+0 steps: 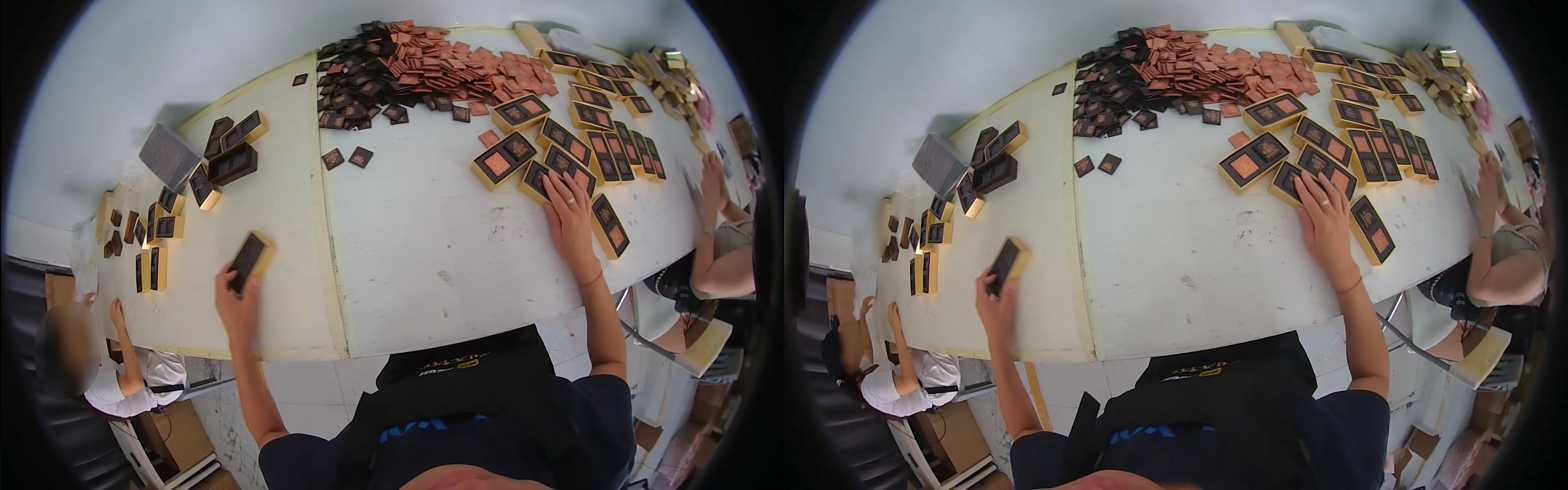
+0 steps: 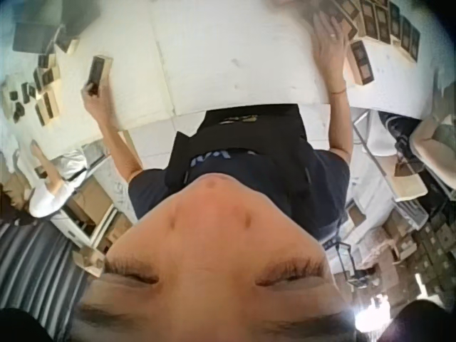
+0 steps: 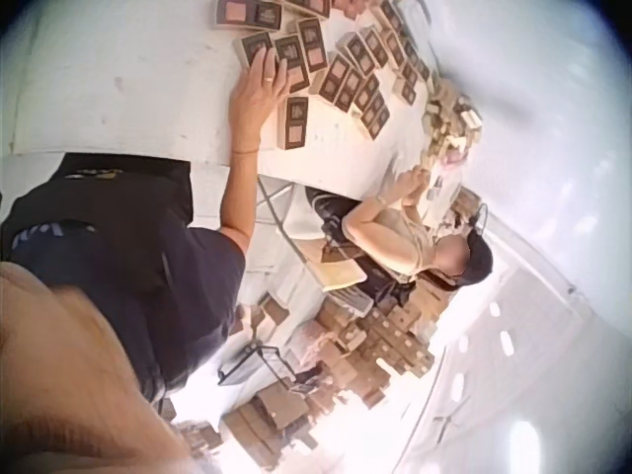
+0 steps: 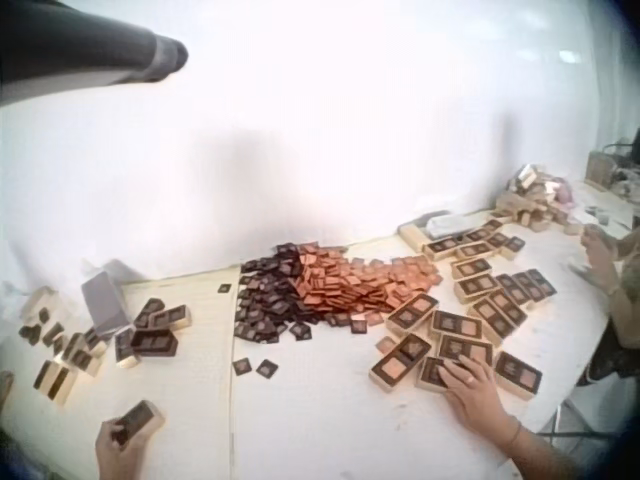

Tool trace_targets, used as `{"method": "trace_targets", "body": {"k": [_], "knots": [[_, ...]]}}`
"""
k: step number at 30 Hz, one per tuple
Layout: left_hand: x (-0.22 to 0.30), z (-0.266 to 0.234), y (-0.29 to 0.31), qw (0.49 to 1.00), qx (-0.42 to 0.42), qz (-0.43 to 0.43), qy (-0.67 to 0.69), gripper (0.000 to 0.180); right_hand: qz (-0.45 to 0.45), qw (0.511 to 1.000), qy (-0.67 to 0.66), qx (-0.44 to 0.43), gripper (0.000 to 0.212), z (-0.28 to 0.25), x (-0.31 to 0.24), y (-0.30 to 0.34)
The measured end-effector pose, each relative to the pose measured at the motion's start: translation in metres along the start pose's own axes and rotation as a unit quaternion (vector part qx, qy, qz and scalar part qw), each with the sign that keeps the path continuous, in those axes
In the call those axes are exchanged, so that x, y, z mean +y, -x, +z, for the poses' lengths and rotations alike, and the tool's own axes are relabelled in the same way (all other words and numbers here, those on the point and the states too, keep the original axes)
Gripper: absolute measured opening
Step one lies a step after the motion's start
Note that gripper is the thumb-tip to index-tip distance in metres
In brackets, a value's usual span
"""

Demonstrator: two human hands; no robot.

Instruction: The person assembles small cosmetic compacts by placing dark rectangular inserts into gold-colored trays and adding small square inserts. The person repeatedly picks up components from piles on the table, fits them into the trays, and sets the completed units aside.

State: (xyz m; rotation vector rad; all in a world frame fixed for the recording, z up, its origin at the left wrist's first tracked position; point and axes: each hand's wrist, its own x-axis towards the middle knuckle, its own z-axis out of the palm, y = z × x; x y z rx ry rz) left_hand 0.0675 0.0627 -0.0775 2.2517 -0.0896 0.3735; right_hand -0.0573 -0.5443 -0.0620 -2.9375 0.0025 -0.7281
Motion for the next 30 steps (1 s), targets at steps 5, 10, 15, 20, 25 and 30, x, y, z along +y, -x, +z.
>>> {"method": "trace_targets", "body": {"k": [5, 10, 15, 20, 25, 30], "knots": [[0.085, 0.068, 0.031, 0.975, -0.169, 0.145, -0.003, 0.046, -0.025, 0.997, -0.036, 0.065, 0.048, -0.002, -0.008, -0.050], [0.158, 0.150, 0.018, 0.934, -0.244, 0.261, 0.005, 0.054, -0.028, 0.982, -0.177, -0.056, 0.031, 0.062, -0.033, -0.164], [0.188, 0.194, 0.017, 0.931, -0.266, 0.249, 0.021, 0.071, 0.020, 0.990, -0.085, -0.115, 0.036, 0.122, -0.020, -0.224], [0.168, 0.191, 0.022, 0.932, -0.264, 0.238, 0.066, 0.084, 0.028, 0.948, -0.290, -0.129, 0.024, 0.092, -0.043, -0.201], [0.169, 0.198, 0.018, 0.933, -0.280, 0.206, 0.093, 0.095, -0.089, 0.834, -0.473, -0.270, 0.036, 0.027, -0.105, -0.130], [0.172, 0.198, 0.017, 0.932, -0.286, 0.197, 0.108, 0.101, -0.122, 0.840, -0.458, -0.265, 0.029, 0.021, -0.123, -0.119]]}}
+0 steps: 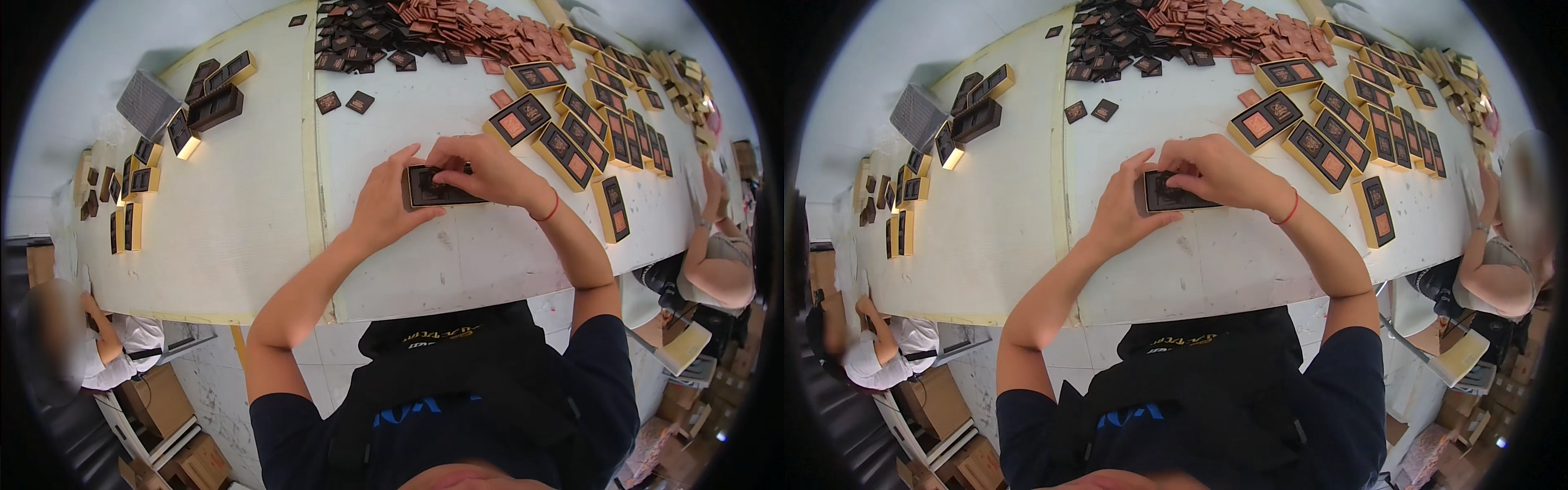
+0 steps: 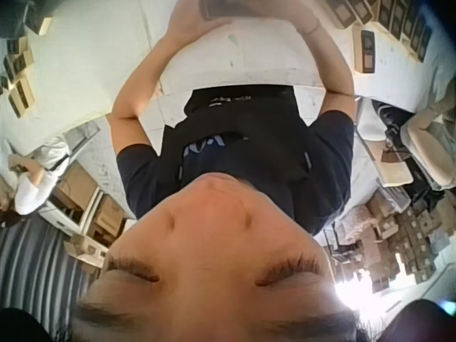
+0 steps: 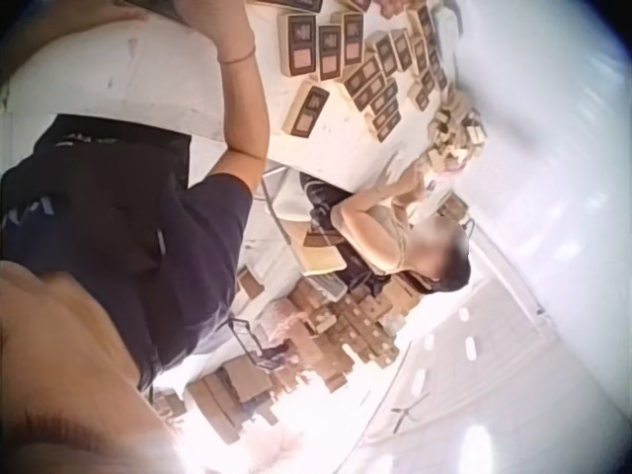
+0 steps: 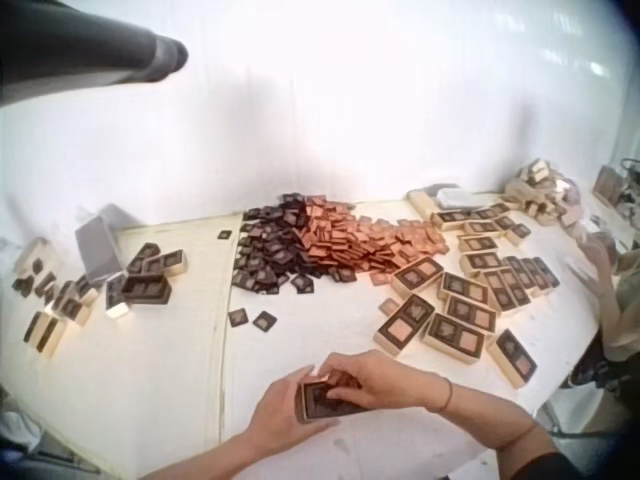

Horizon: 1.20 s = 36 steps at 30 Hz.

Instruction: The person assembles small cosmetic compacts by placing dark rectangular inserts into gold-colored trays and adding small square inserts. The person repeatedly picks up components from piles on the table, fits them into the trays, and sets the completed units aside.

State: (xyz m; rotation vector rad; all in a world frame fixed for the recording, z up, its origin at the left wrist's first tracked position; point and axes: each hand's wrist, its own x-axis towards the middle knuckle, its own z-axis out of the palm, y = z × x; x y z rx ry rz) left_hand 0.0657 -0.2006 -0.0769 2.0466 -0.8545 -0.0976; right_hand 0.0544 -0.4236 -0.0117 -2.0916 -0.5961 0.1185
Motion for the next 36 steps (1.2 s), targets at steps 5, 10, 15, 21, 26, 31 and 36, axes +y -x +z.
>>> {"method": "trace_targets", "body": {"k": [5, 10, 15, 21, 26, 31, 36], "knots": [[-0.003, 0.002, 0.000, 1.000, 0.008, -0.005, 0.017, 0.104, -0.099, 0.990, 0.098, 0.030, 0.025, 0.018, 0.005, 0.006], [0.002, 0.001, 0.000, 1.000, 0.009, 0.006, -0.028, 0.105, -0.063, 0.992, 0.074, 0.080, 0.024, 0.027, 0.009, 0.024], [0.003, 0.003, 0.005, 0.986, 0.096, 0.113, -0.070, 0.085, -0.080, 0.983, 0.145, 0.083, 0.019, 0.020, 0.002, 0.021], [0.011, 0.001, 0.007, 0.967, 0.063, 0.208, -0.135, 0.029, -0.025, 0.988, 0.120, 0.097, 0.015, -0.024, 0.018, 0.001], [0.017, 0.003, 0.004, 0.970, 0.071, 0.204, -0.116, 0.023, 0.137, 0.859, 0.478, 0.121, 0.021, -0.087, 0.076, -0.020], [0.016, 0.001, 0.003, 0.970, 0.071, 0.199, -0.121, 0.024, 0.245, 0.856, 0.456, -0.001, 0.035, -0.106, 0.077, -0.048], [0.013, -0.003, 0.003, 0.976, 0.055, 0.182, -0.105, 0.027, 0.183, 0.929, 0.317, 0.041, 0.030, -0.099, 0.079, -0.047]]}}
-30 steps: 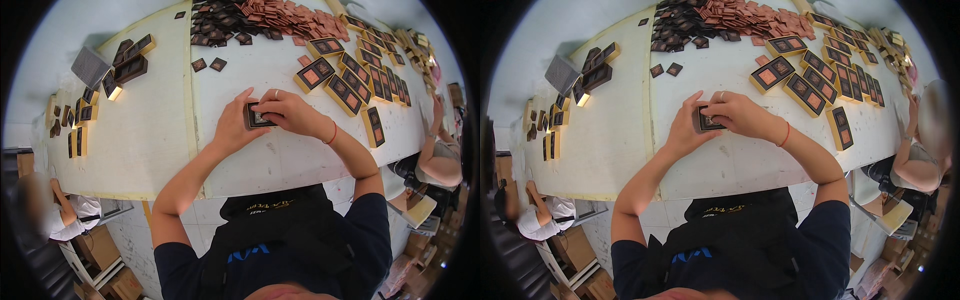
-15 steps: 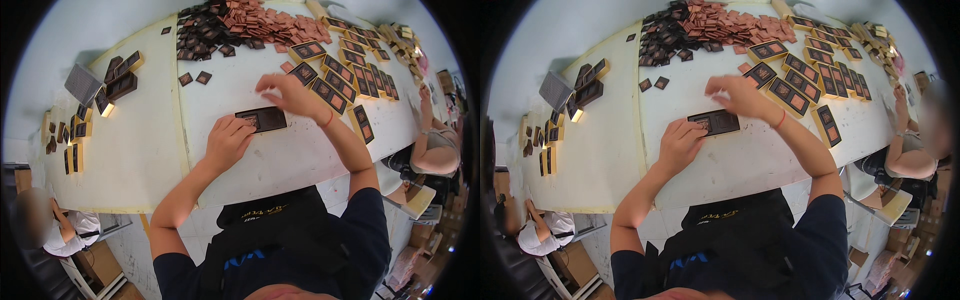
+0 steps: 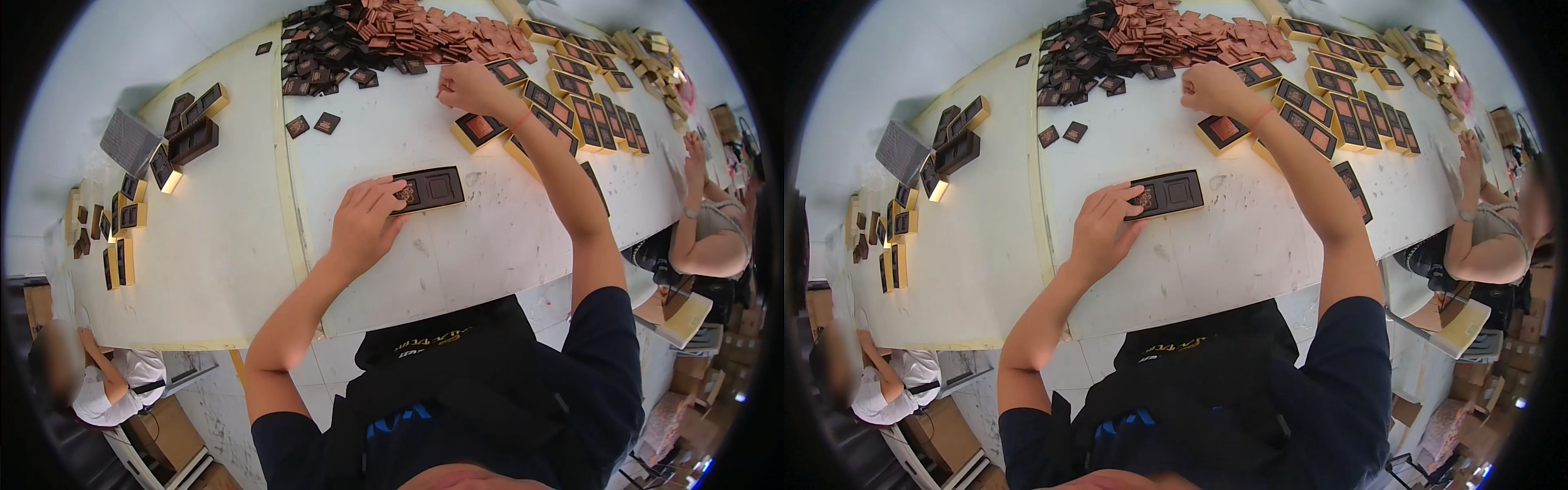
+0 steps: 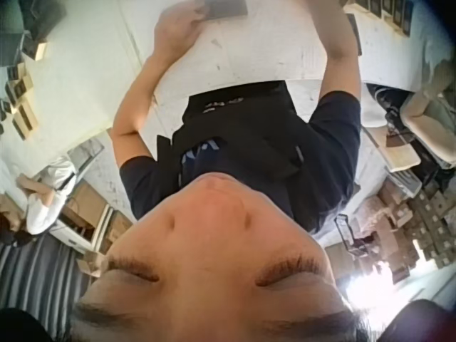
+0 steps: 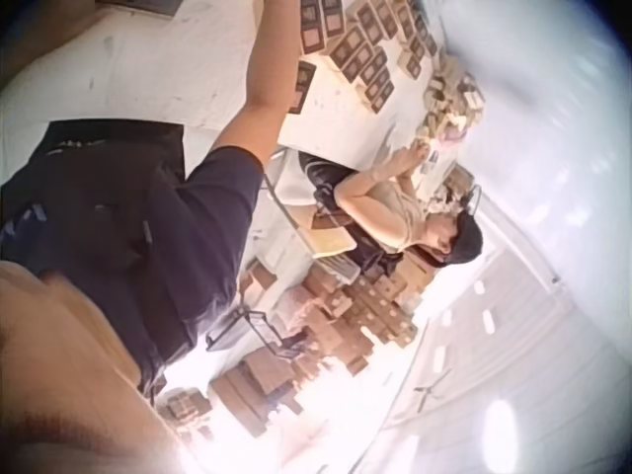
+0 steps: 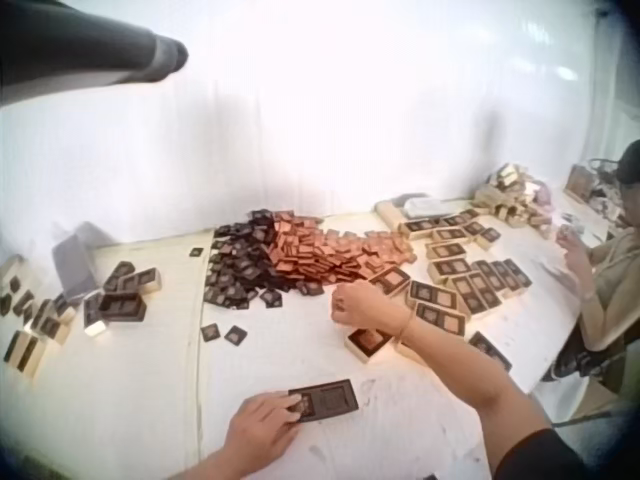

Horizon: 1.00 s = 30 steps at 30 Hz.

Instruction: The person assembles small cosmetic compacts by placing dark rectangular inserts into gold-colored trays and adding small square inserts. The person repeatedly picks up components from piles on the table, fits them into the trays, and sets the completed units aside.

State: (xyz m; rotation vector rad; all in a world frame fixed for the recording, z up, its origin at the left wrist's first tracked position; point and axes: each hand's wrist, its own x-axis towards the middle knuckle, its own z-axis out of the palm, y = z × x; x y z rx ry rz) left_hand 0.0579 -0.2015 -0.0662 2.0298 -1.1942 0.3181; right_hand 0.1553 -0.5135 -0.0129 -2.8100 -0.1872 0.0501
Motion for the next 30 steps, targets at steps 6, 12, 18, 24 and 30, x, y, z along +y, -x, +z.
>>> {"method": "trace_targets", "body": {"k": [6, 12, 18, 24, 30], "knots": [[0.000, -0.002, 0.002, 1.000, -0.008, -0.010, 0.001, 0.025, -0.028, 0.881, -0.472, -0.033, 0.023, 0.011, -0.061, 0.082], [0.001, 0.000, 0.001, 1.000, -0.008, -0.018, -0.005, 0.023, -0.032, 0.882, -0.465, -0.066, 0.022, 0.027, -0.055, 0.118], [0.002, 0.000, -0.001, 1.000, -0.013, -0.021, 0.002, 0.022, -0.092, 0.932, -0.348, -0.041, 0.026, 0.030, -0.055, 0.114], [0.001, -0.001, 0.000, 1.000, -0.012, -0.021, 0.006, 0.022, -0.050, 0.883, -0.466, 0.023, 0.020, 0.033, -0.067, 0.121], [0.002, 0.001, 0.001, 1.000, -0.006, -0.023, 0.008, 0.024, 0.041, 0.865, -0.493, 0.084, 0.018, 0.045, -0.067, 0.135]]}}
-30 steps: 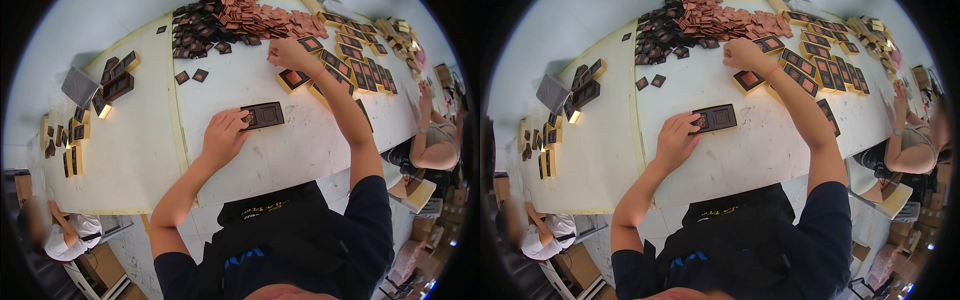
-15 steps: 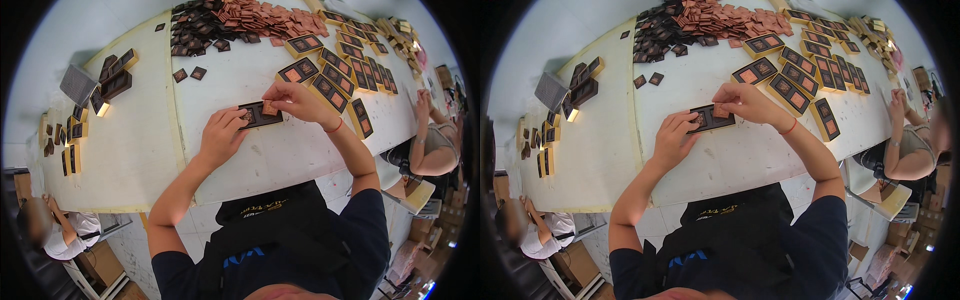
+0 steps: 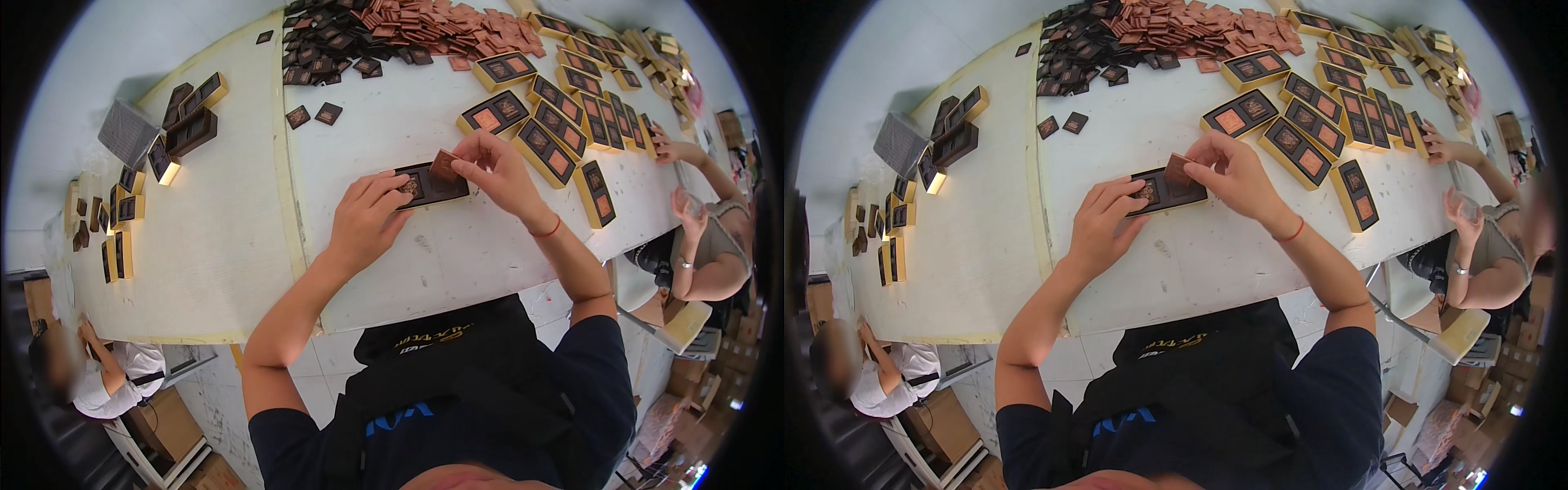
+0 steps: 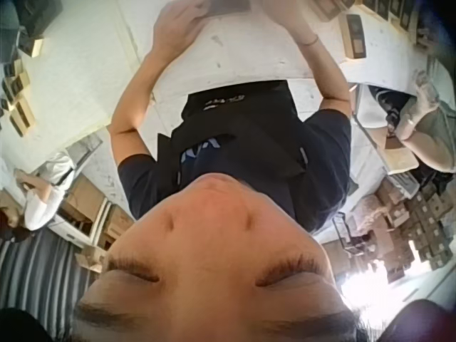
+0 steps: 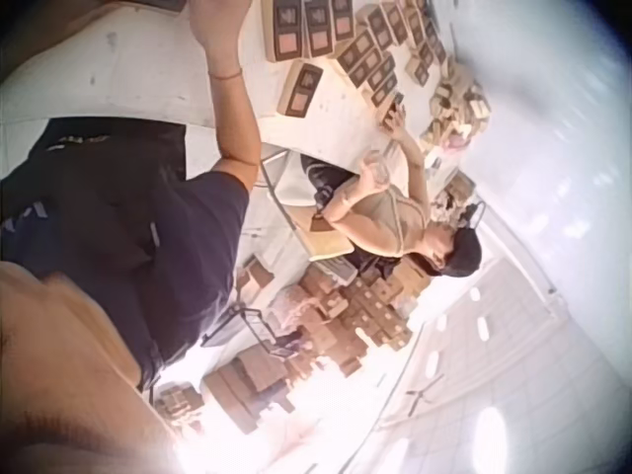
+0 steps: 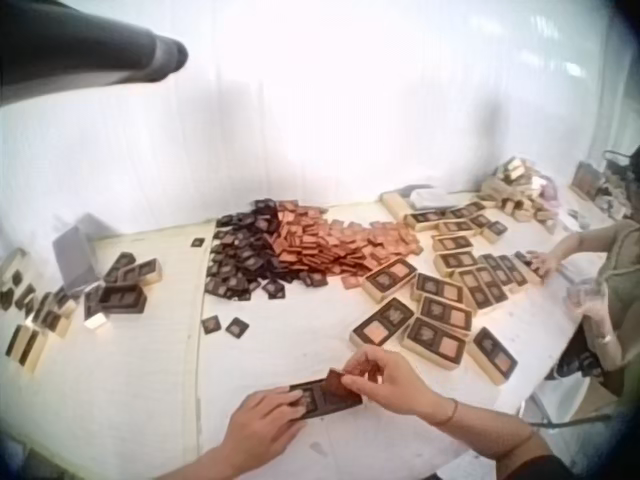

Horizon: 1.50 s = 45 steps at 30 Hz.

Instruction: The person assembles small cosmetic compacts by placing dark rectangular inserts into gold-colored trays and adding small square inserts. The person repeatedly picks up components from piles on the table, fits them into the trays, and sets the completed units aside.

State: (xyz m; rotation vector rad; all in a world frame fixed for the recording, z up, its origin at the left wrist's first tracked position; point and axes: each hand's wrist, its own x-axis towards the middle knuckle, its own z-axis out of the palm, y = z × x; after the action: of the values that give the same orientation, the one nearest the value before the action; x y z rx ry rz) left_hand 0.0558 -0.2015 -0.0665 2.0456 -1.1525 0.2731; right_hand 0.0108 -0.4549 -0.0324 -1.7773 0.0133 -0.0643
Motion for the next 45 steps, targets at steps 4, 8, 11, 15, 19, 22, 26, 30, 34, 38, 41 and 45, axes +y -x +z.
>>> {"method": "trace_targets", "body": {"k": [4, 8, 11, 15, 19, 22, 26, 30, 34, 38, 41, 45], "knots": [[0.001, -0.001, 0.000, 1.000, -0.001, 0.014, -0.007, 0.030, -0.029, 0.982, 0.155, 0.099, 0.015, 0.022, 0.003, 0.022], [0.003, 0.000, 0.000, 1.000, 0.001, 0.010, -0.020, 0.028, -0.150, 0.949, 0.245, 0.133, 0.023, 0.028, 0.028, 0.029], [0.003, 0.000, 0.002, 1.000, 0.004, 0.007, -0.017, 0.026, -0.179, 0.921, 0.322, 0.126, 0.030, 0.028, 0.026, 0.031], [0.002, -0.001, 0.002, 1.000, 0.001, 0.009, -0.013, 0.028, -0.292, 0.869, 0.393, 0.069, 0.046, 0.031, 0.013, 0.031], [0.004, -0.003, 0.003, 1.000, -0.005, 0.013, -0.018, 0.029, -0.290, 0.824, 0.486, -0.016, 0.062, 0.032, 0.007, 0.037], [0.001, -0.002, 0.000, 0.999, 0.011, 0.017, 0.034, 0.026, -0.290, 0.837, 0.463, -0.035, 0.068, 0.023, -0.004, 0.026], [-0.003, 0.001, 0.003, 0.985, 0.080, -0.075, 0.134, 0.023, -0.298, 0.824, 0.474, -0.085, 0.069, 0.025, 0.009, 0.016], [-0.025, -0.002, -0.019, 0.992, 0.059, -0.070, 0.086, 0.030, -0.201, 0.854, 0.478, 0.049, 0.067, 0.003, 0.021, 0.060], [-0.037, 0.024, -0.098, 0.994, -0.030, -0.046, 0.089, 0.050, -0.106, 0.806, 0.537, 0.225, 0.075, -0.037, 0.030, 0.118], [-0.066, 0.103, -0.182, 0.997, -0.040, 0.026, 0.059, 0.066, -0.021, 0.779, 0.535, 0.326, 0.097, -0.075, 0.030, 0.152], [-0.047, 0.158, -0.198, 0.983, -0.101, -0.023, 0.155, 0.066, 0.001, 0.818, 0.466, 0.338, 0.108, -0.104, 0.047, 0.160], [-0.015, 0.197, -0.195, 0.974, -0.054, -0.067, 0.207, 0.063, 0.013, 0.813, 0.484, 0.323, 0.113, -0.145, 0.064, 0.166]]}}
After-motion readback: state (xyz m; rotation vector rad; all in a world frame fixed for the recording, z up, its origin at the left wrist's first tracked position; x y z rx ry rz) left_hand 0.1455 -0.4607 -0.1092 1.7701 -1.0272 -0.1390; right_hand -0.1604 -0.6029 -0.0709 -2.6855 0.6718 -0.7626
